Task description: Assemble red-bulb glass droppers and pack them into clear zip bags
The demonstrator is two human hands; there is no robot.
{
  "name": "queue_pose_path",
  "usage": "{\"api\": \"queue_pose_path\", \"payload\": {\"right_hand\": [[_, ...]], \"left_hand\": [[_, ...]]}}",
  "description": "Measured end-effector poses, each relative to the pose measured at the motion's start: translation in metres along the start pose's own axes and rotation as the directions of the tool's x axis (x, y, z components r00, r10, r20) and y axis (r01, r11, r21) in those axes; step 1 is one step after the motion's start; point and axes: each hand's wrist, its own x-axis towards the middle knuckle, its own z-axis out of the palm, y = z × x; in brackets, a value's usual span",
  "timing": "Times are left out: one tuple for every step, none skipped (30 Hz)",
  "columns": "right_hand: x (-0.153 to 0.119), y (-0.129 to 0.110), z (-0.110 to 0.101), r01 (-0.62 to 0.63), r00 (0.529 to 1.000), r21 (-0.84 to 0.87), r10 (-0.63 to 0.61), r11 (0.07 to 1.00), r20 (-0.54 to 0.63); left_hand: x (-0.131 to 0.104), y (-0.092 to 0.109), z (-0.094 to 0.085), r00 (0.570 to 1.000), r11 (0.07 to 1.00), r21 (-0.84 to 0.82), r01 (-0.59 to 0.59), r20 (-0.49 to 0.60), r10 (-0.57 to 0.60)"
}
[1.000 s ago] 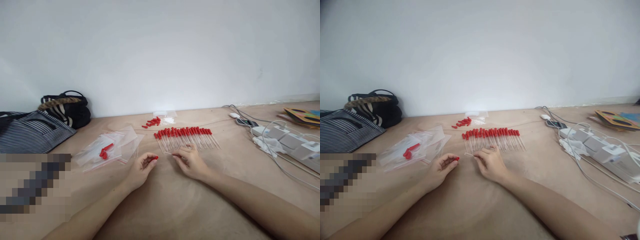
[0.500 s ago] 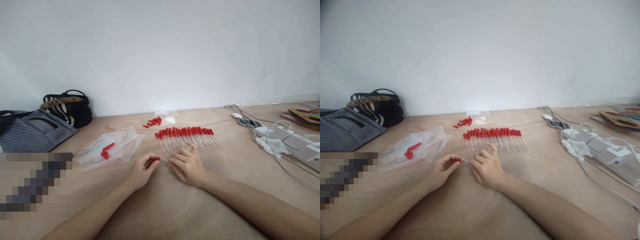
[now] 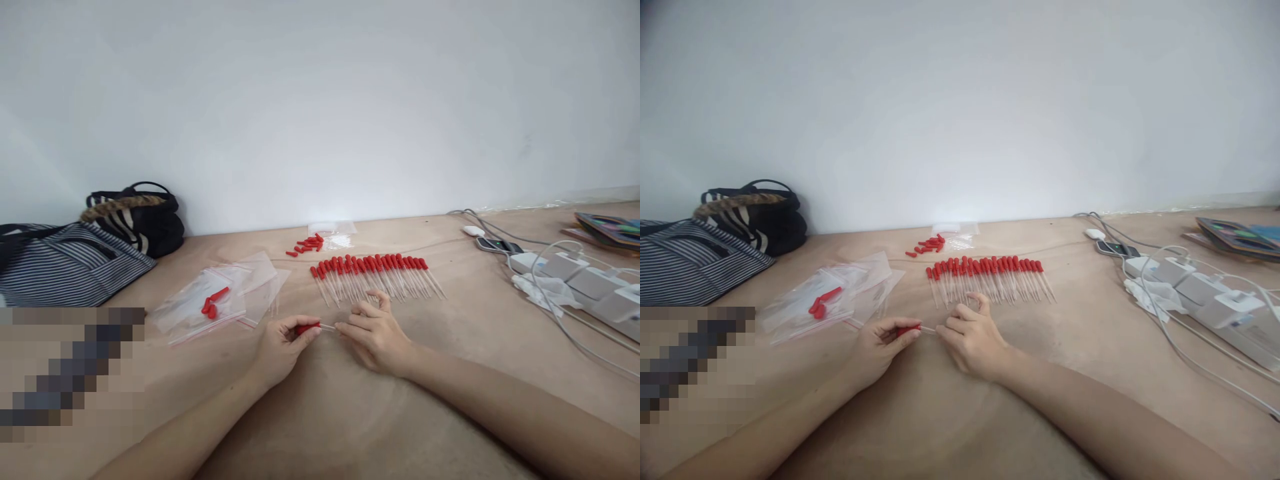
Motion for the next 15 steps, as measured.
{"api": "queue_pose_path", "payload": {"right_hand": [[-0.0003,0.0016,-0.0001,0.016,1.0,-0.004,-0.016,1.0,-0.001],[-0.0006,0.0031,0.0,0.033,0.999,-0.008,-0.033,0.999,-0.004],[-0.0009,0.0047,0.0001,0.051,0.999,-0.012,-0.051,0.999,-0.009],[-0.0012,0.006,0.0002,0.069,0.998,-0.017,-0.069,0.998,-0.016],[-0.0015,0.0072,0.0004,0.083,0.996,-0.023,-0.083,0.996,-0.021],[-0.0018,0.008,0.0006,0.095,0.995,-0.03,-0.096,0.995,-0.024],[-0.0021,0.0085,0.0009,0.103,0.994,-0.038,-0.104,0.994,-0.024],[-0.0023,0.0086,0.0013,0.107,0.994,-0.048,-0.108,0.993,-0.02],[-0.0026,0.0084,0.0018,0.106,0.994,-0.058,-0.107,0.993,-0.013],[-0.0029,0.008,0.0023,0.103,0.995,-0.068,-0.103,0.992,-0.006],[-0.0031,0.0074,0.0029,0.1,0.995,-0.074,-0.1,0.992,-0.001],[-0.0031,0.0066,0.0034,0.097,0.995,-0.077,-0.097,0.992,0.004],[-0.003,0.0056,0.0039,0.095,0.995,-0.075,-0.095,0.993,0.007],[-0.0028,0.0047,0.0044,0.091,0.996,-0.069,-0.09,0.993,0.011],[-0.0024,0.0037,0.0047,0.083,0.997,-0.063,-0.082,0.995,0.013]], "left_hand": [[-0.0006,-0.0001,-0.0001,1.0,1.0,0.01,-0.003,0.008,0.003],[-0.0012,0.0,-0.0002,1.0,1.0,0.019,-0.008,0.015,0.007],[-0.0018,0.0002,-0.0002,1.0,1.0,0.023,-0.015,0.024,0.014],[-0.0024,0.0004,-0.0003,0.999,0.999,0.023,-0.024,0.033,0.023],[-0.0029,0.0006,-0.0002,0.999,0.999,0.02,-0.035,0.042,0.034],[-0.0033,0.0007,-0.0001,0.998,0.999,0.017,-0.044,0.051,0.043],[-0.0035,0.0006,0.0001,0.997,0.999,0.017,-0.051,0.059,0.05],[-0.0037,0.0001,0.0004,0.996,0.998,0.019,-0.057,0.064,0.055],[-0.0038,-0.0007,0.0007,0.996,0.998,0.026,-0.06,0.066,0.059],[-0.0039,-0.0019,0.0011,0.996,0.997,0.034,-0.064,0.064,0.061],[-0.004,-0.0033,0.0014,0.996,0.997,0.043,-0.069,0.063,0.066],[-0.0041,-0.0048,0.0016,0.995,0.996,0.051,-0.074,0.067,0.07],[-0.0043,-0.0062,0.0018,0.995,0.995,0.06,-0.079,0.073,0.074],[-0.0046,-0.0073,0.0019,0.994,0.994,0.072,-0.082,0.079,0.077],[-0.0049,-0.0079,0.002,0.994,0.993,0.084,-0.083,0.083,0.076]]}}
